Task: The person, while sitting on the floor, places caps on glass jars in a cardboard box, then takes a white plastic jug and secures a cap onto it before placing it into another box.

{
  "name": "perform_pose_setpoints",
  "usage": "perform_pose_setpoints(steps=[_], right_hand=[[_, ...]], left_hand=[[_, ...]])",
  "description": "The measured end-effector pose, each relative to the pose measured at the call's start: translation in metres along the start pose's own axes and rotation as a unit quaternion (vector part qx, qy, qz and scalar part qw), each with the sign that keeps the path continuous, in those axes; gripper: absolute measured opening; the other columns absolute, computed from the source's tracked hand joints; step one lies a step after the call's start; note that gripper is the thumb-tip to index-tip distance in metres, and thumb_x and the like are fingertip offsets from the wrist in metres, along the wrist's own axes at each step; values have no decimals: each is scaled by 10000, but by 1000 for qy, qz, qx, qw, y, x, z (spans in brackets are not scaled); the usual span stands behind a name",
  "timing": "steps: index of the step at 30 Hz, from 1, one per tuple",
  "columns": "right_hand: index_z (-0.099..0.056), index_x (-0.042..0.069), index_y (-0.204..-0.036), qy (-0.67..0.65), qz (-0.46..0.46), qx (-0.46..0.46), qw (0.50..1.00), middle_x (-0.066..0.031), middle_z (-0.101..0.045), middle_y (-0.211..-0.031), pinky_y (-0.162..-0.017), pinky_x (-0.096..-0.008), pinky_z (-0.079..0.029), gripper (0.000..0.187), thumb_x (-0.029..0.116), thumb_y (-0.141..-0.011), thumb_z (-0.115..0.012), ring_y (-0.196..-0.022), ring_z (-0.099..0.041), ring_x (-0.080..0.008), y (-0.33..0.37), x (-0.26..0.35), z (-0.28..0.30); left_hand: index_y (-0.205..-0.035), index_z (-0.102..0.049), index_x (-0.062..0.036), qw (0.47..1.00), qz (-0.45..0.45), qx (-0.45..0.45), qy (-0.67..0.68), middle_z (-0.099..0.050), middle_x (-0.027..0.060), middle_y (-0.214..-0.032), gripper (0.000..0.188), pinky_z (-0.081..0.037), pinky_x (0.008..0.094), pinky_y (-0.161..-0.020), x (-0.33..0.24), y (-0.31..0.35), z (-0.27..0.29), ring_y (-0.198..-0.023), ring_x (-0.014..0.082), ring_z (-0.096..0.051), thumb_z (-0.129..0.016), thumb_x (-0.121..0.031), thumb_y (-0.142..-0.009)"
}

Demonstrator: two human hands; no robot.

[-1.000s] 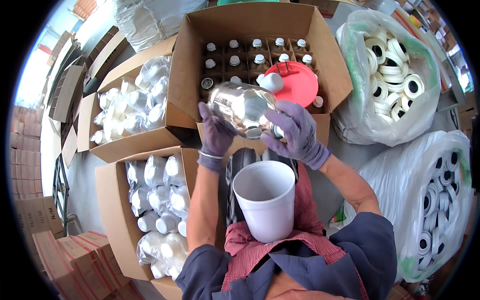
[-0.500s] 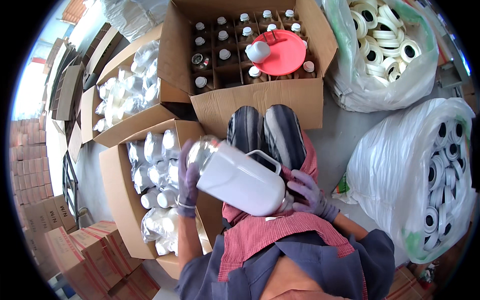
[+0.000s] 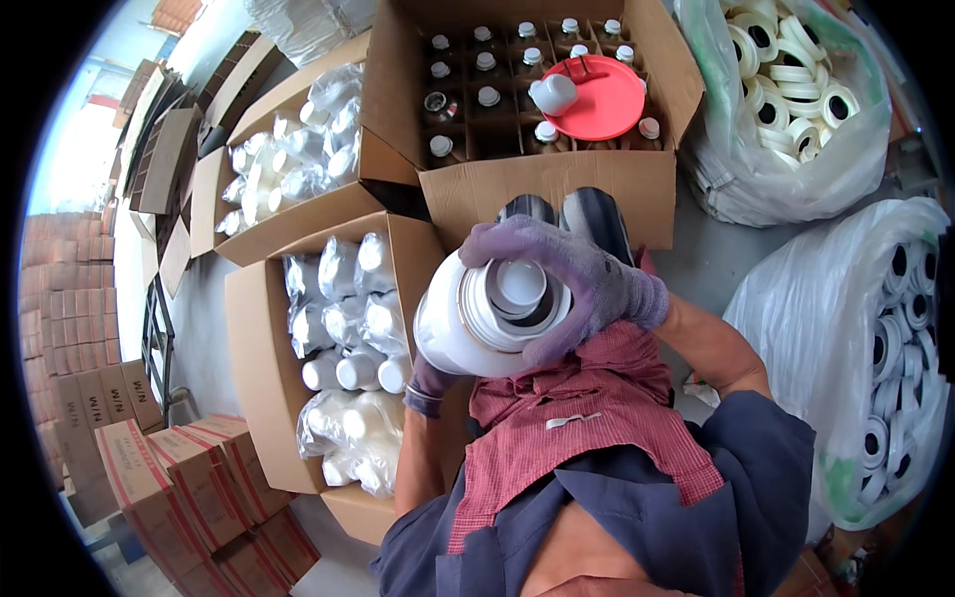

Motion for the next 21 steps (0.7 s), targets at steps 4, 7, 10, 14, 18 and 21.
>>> perform_pose_setpoints(steps=[4,7,10,14,18,21], right_hand=[[-459,-2,-1326,68,3,-89,994,-142,-564,-1170,-969,-362,-441,827,312,-670,-852,-1116,-565,-277,-13,15,9],[-494,0,-1279,176,-3,-189,966,-136,-569,-1108,-928,-352,-456,738,308,-698,-828,-1046,-578,-258,-20,21,15],[-506,-1,-1253,207,-6,-243,948,-134,-563,-1074,-909,-354,-454,698,304,-709,-818,-998,-572,-259,-28,29,26],[-511,0,-1253,218,-2,-275,936,-129,-567,-1067,-912,-355,-451,690,282,-701,-814,-1006,-567,-268,-32,40,47],[-522,0,-1248,294,5,-349,890,-119,-587,-1065,-923,-353,-445,680,277,-696,-805,-1010,-577,-246,-39,53,59],[-560,11,-1181,328,15,-357,875,-128,-592,-1040,-886,-360,-468,621,270,-680,-819,-965,-591,-267,-39,51,67]], left_hand=[[-1283,-503,-36,999,2,-31,-35,-597,117,-1229,624,-450,368,-967,12,-13,-19,-1119,255,-582,-789,-170,-745],[-1257,-511,-39,997,49,-62,16,-602,116,-1199,583,-454,366,-942,21,-30,-34,-1089,254,-586,-774,-171,-754],[-1231,-519,-42,996,51,-62,30,-607,114,-1169,543,-458,364,-916,30,-58,-41,-1059,253,-591,-759,-173,-763],[-1197,-530,-46,997,38,-51,38,-614,111,-1129,489,-463,361,-883,43,-104,-52,-1019,252,-597,-740,-174,-774],[-1163,-541,-50,998,26,-38,38,-620,109,-1089,436,-468,359,-849,52,-148,-66,-979,251,-604,-720,-176,-786],[-1137,-549,-53,999,24,-24,39,-625,107,-1060,397,-471,357,-824,53,-158,-80,-949,250,-608,-705,-178,-794]])
Point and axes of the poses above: each hand's wrist, its own y-axis away from the middle knuckle, its own z-axis out of the back of the hand, x = y × z, the point moved 2 cm from there along -y, towards the middle knuckle
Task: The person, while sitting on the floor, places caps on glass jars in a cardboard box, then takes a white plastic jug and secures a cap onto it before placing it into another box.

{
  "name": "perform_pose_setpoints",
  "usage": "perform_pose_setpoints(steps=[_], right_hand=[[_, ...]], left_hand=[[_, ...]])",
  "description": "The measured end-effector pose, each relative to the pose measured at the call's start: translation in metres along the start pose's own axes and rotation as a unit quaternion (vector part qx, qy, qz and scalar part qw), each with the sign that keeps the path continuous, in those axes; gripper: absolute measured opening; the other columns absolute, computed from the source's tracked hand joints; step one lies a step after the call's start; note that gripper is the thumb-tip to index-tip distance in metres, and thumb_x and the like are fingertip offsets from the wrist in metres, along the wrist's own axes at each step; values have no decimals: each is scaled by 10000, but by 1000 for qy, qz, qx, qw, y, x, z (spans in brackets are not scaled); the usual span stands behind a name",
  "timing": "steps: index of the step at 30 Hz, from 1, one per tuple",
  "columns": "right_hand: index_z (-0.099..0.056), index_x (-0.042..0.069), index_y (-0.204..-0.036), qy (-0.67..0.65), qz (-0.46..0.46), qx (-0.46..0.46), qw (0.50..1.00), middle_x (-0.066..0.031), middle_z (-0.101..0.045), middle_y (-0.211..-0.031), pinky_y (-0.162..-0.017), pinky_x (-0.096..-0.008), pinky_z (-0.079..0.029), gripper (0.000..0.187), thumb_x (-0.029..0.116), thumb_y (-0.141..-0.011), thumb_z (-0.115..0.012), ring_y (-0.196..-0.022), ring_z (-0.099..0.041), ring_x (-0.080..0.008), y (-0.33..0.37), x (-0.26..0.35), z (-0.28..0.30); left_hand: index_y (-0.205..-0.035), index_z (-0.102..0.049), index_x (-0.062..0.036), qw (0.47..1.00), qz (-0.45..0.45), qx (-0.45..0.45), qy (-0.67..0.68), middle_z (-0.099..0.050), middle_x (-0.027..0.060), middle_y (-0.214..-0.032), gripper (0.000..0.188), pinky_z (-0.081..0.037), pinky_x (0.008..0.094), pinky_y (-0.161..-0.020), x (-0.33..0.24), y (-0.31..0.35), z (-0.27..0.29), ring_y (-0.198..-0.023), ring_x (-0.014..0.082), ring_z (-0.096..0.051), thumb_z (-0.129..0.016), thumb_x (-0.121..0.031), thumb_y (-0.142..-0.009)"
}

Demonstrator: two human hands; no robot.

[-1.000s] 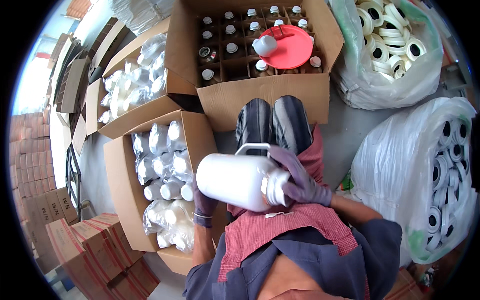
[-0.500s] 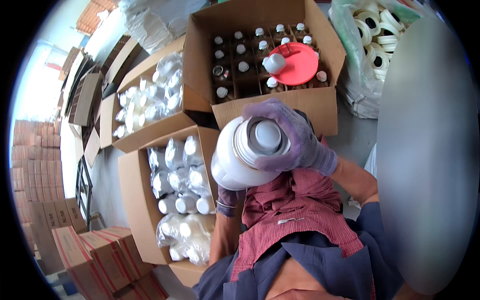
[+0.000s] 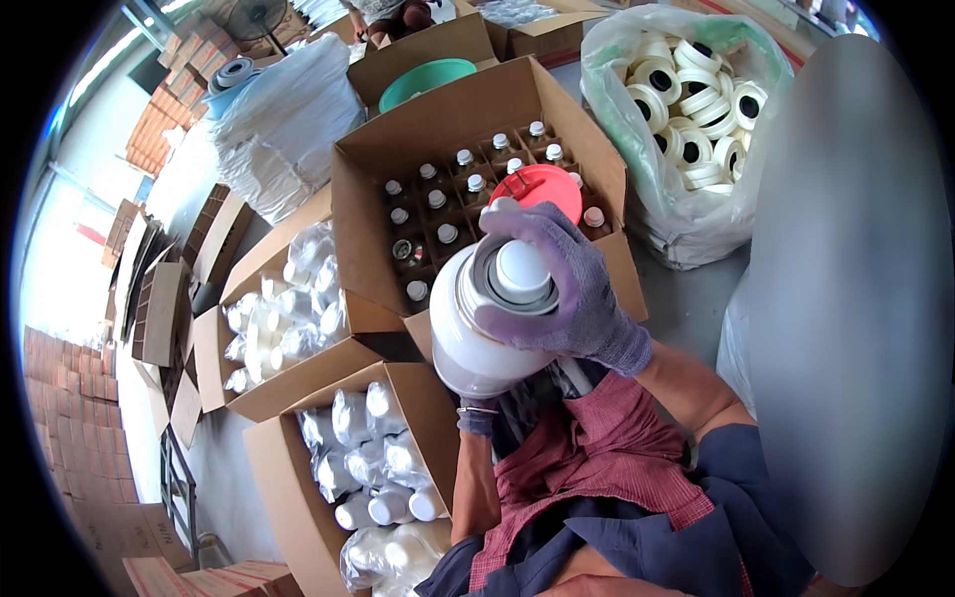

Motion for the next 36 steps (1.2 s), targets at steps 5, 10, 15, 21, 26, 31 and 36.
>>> perform_pose_setpoints(steps=[5,10,15,21,26,31,36], right_hand=[[-583,20,-1121,-54,20,74,996,-118,-609,-984,-836,-359,-488,617,293,-636,-850,-923,-603,-268,2,-9,-7],[-586,20,-1111,-160,72,159,972,-102,-608,-979,-829,-340,-482,635,261,-594,-863,-902,-603,-248,-4,-3,-21],[-541,-11,-1234,-253,-10,132,958,-91,-608,-1070,-932,-361,-433,758,266,-607,-865,-1032,-559,-214,15,-31,2],[-295,22,-1417,-107,-175,144,968,-156,-402,-1374,-1080,-386,-340,934,221,-690,-848,-1290,-409,-258,171,-40,16],[-528,7,-1089,-48,-339,358,869,-177,-566,-950,-838,-391,-470,366,212,-826,-679,-939,-588,-319,221,-15,56],[-610,24,-1034,329,-107,-28,938,-140,-641,-887,-772,-366,-513,224,189,-886,-586,-804,-634,-244,161,-30,262],[-574,-5,-1192,701,-331,-84,626,-232,-641,-1094,-920,-406,-473,549,364,-797,-665,-1035,-625,-325,189,-28,517]], left_hand=[[-1094,-562,-59,1000,10,18,-13,-634,103,-1010,332,-478,353,-782,-5,16,-4,-899,249,-616,-680,-180,-809],[-1051,-576,-64,999,16,24,-27,-642,100,-960,269,-484,350,-740,2,16,9,-849,247,-624,-656,-183,-823],[-1008,-590,-69,992,23,52,-110,-650,97,-910,211,-490,347,-698,1,-1,41,-799,246,-631,-631,-185,-837],[-957,-606,-75,915,43,145,-374,-660,93,-851,152,-498,343,-647,-39,-48,197,-739,244,-641,-601,-188,-855],[-914,-619,-81,784,-238,332,-467,-668,90,-801,126,-504,340,-605,-136,-77,79,-689,243,-648,-576,-190,-869],[-835,-680,-99,755,-346,346,-438,-657,141,-669,205,-519,403,-578,-172,-35,8,-642,288,-673,-521,-221,-879],[-1123,-564,-100,833,-191,357,-377,-667,197,-850,337,-513,467,-673,-160,-37,35,-763,383,-649,-565,-326,-873]])
Point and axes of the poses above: each hand's wrist, its own y-axis away from the middle knuckle, its own z-axis out of the back of the hand, x = y × z, the point moved 2 cm from there along -y, towards the middle knuckle
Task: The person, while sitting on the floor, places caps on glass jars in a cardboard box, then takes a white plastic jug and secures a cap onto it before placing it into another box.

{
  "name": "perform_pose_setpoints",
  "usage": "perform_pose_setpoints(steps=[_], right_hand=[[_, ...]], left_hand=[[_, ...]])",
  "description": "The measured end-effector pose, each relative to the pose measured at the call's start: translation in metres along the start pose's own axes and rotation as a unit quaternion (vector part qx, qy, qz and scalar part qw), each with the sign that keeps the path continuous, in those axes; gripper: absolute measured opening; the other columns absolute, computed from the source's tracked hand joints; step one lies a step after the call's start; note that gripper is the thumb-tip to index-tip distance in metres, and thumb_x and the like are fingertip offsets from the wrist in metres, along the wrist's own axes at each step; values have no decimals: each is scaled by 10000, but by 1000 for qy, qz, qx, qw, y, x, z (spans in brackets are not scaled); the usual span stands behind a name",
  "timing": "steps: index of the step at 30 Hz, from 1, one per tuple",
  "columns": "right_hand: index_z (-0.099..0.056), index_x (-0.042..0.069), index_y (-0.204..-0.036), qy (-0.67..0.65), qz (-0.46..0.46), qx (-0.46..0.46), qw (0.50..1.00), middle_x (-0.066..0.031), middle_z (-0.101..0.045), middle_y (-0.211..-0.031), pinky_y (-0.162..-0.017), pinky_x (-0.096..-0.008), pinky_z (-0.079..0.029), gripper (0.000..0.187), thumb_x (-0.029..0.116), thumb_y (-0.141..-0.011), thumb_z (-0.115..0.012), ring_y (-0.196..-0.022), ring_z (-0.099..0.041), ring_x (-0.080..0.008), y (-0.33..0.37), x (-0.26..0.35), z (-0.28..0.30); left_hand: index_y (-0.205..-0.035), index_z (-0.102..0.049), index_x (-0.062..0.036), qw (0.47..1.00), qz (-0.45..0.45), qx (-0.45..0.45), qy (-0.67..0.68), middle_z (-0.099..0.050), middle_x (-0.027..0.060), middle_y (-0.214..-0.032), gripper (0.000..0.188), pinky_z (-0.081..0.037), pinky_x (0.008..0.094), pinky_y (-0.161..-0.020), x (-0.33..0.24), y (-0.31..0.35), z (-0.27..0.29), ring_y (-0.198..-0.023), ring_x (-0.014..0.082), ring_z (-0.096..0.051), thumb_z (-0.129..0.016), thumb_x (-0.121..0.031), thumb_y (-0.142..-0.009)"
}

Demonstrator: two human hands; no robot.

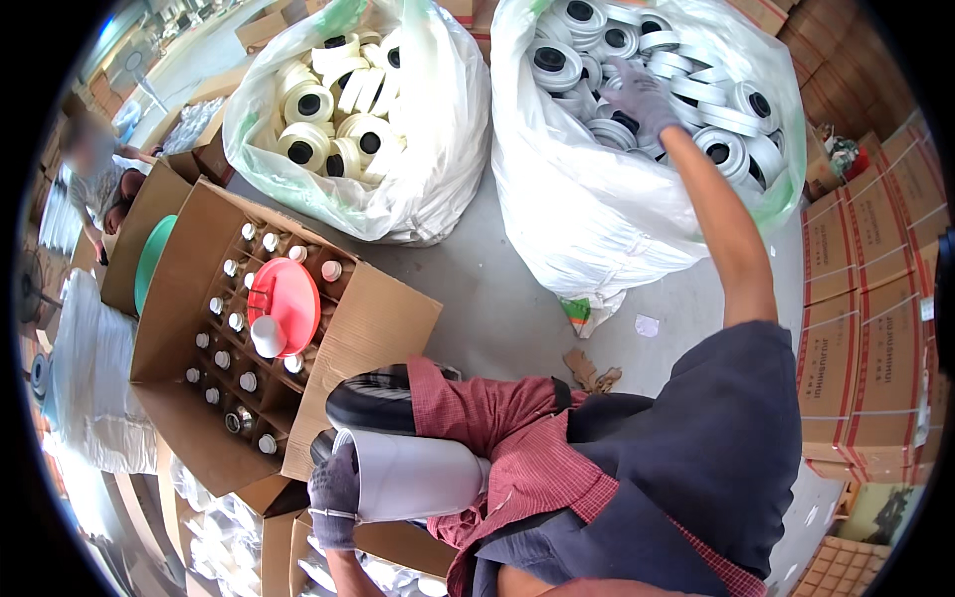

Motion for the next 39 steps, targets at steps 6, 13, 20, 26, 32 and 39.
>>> perform_pose_setpoints(steps=[6,13,20,26,32,39], right_hand=[[-480,3,-1290,178,-43,79,980,-264,-562,-1231,-909,-438,-474,572,305,-823,-614,-1038,-604,-375,-12,-56,-53],[-444,-6,-1300,-574,44,145,805,-214,-602,-1120,-866,-381,-488,490,101,-844,-585,-1018,-619,-294,65,296,15],[-420,108,-1378,-438,518,-109,726,-157,-395,-1387,-1030,-405,-413,677,144,-753,-678,-1273,-422,-351,133,479,48],[-461,36,-1298,-597,420,199,653,-148,-543,-1230,-979,-407,-454,578,167,-791,-705,-1157,-540,-343,167,509,50],[-479,75,-1312,-608,545,302,492,-147,-589,-1214,-945,-357,-501,592,110,-778,-732,-1100,-599,-253,161,503,5],[-417,204,-1420,-354,677,0,645,-163,-427,-1384,-1030,-412,-423,727,239,-762,-726,-1244,-477,-310,158,522,47]], left_hand=[[-1123,-597,-92,994,28,-70,74,-668,184,-902,343,-517,449,-674,-10,6,28,-795,375,-648,-594,-312,-860],[-1509,-229,-97,712,-72,-237,657,-479,119,-1341,781,-496,385,-914,-48,-46,90,-1248,257,-473,-613,-358,-881],[-1458,-308,-127,445,-134,-159,871,-464,94,-1389,745,-508,562,-926,-26,-2,72,-1239,259,-512,-379,-645,-928],[-1404,-391,-23,599,-74,-339,722,-453,153,-1391,771,-428,358,-1008,-5,7,46,-1236,247,-497,-587,-534,-860],[-1264,-579,-115,798,-148,-559,170,-427,227,-1401,767,-216,555,-1121,-4,11,63,-1321,450,-340,-811,-349,-571],[-1388,-410,-113,291,-104,-347,885,-495,105,-1359,653,-450,472,-1016,16,19,51,-1241,269,-501,-344,-599,-958]])
Point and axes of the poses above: each hand's wrist, its own y-axis away from the middle knuckle, its own z-axis out of the back of the hand, x = y × z, the point moved 2 cm from there along -y, towards the middle knuckle
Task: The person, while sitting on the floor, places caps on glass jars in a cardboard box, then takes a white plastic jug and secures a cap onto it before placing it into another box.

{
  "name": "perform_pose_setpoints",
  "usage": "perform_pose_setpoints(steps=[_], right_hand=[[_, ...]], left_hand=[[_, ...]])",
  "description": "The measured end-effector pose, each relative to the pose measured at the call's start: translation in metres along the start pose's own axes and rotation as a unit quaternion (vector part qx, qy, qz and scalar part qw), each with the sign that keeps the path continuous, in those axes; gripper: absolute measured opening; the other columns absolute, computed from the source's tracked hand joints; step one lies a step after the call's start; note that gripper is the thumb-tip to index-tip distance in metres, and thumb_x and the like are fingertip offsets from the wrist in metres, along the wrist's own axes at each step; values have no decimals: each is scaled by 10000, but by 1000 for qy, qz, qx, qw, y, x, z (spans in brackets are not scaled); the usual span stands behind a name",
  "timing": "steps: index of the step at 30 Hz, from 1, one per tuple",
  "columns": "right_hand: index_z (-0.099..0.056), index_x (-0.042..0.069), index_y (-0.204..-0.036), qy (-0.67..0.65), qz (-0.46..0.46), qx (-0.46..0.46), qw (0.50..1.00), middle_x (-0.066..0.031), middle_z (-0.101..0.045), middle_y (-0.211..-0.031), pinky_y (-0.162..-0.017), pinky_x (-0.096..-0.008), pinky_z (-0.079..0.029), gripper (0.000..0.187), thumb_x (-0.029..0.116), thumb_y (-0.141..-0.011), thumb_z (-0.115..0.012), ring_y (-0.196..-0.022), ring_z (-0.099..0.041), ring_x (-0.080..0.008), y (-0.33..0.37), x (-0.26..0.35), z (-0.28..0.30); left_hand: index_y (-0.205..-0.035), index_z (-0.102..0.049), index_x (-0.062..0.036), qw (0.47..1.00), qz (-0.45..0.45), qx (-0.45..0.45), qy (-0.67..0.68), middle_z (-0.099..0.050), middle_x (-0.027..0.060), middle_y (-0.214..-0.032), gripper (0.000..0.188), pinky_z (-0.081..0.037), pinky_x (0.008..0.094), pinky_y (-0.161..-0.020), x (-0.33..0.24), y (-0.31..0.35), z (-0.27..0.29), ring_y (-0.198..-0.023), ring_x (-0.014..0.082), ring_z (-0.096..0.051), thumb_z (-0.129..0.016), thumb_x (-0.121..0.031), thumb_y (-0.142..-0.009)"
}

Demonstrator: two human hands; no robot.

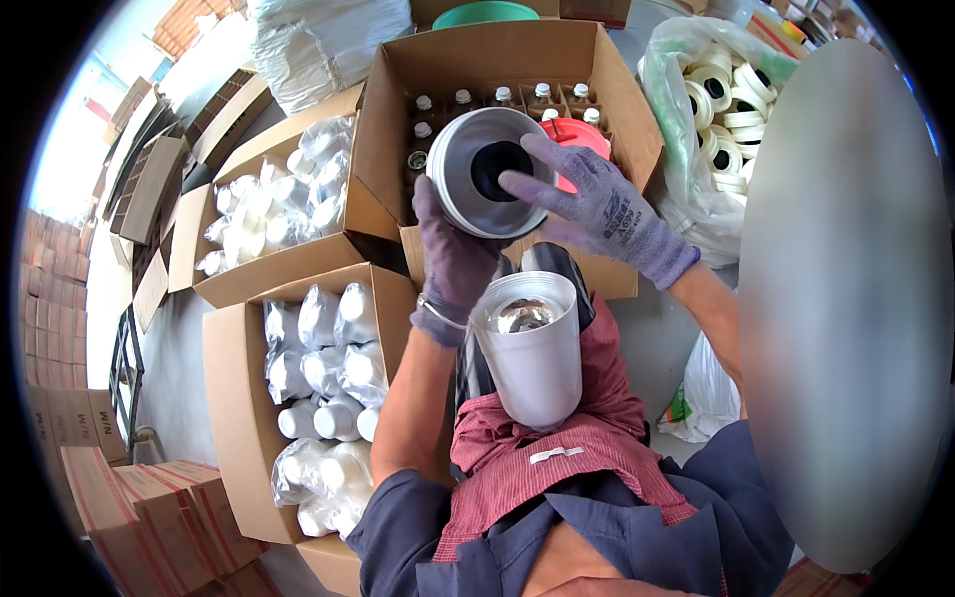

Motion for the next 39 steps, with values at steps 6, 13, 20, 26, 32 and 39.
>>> perform_pose_setpoints(steps=[6,13,20,26,32,39], right_hand=[[-446,350,-1382,130,37,-143,980,-121,-371,-1424,-999,-426,-443,677,122,-781,-658,-1251,-444,-299,-5,9,-14],[-526,289,-1252,-10,181,-18,983,-46,-401,-1398,-981,-462,-465,536,130,-754,-648,-1270,-421,-319,-24,3,22],[-529,151,-1232,8,97,28,995,-134,-462,-1295,-870,-363,-517,406,152,-834,-610,-1108,-529,-263,-30,13,12],[-410,49,-1354,-661,-109,-50,741,-108,-525,-1304,-945,-339,-470,488,200,-920,-573,-1149,-543,-190,4,-14,-52],[-273,106,-1473,-855,-73,-4,513,-107,-412,-1440,-1093,-387,-378,651,399,-949,-524,-1311,-431,-235,28,-8,-85],[-451,202,-1313,-69,-79,-81,991,-93,-514,-1138,-663,-379,-543,628,526,-814,-650,-893,-630,-257,-10,1,-33]], left_hand=[[-1315,-448,-77,999,-28,-18,-36,-520,124,-1298,566,-488,425,-956,-24,12,-11,-1189,273,-533,-508,-495,-938],[-1227,-449,-10,991,-2,44,-126,-550,158,-1200,599,-480,362,-905,-44,18,-24,-1079,247,-570,-787,-111,-743],[-1434,-354,-84,992,68,67,-86,-504,112,-1347,686,-488,382,-974,-20,20,-22,-1159,238,-568,-517,-522,-933],[-1296,-560,-124,566,-429,176,-682,-476,171,-1371,785,-349,493,-1028,-22,6,-29,-1205,404,-443,-796,-372,-591],[-1213,-628,-233,485,-393,299,-722,-554,41,-1314,692,-420,469,-963,-25,15,-35,-1128,352,-516,-772,-495,-590],[-1377,-413,-36,979,20,-41,-200,-551,141,-1272,645,-534,417,-912,-23,16,7,-1125,253,-594,-348,-538,-978]])
Point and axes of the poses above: each hand's wrist, its own y-axis away from the middle knuckle, its own z-axis out of the back of the hand, x = y × z, the point moved 2 cm from there along -y, towards the middle knuckle
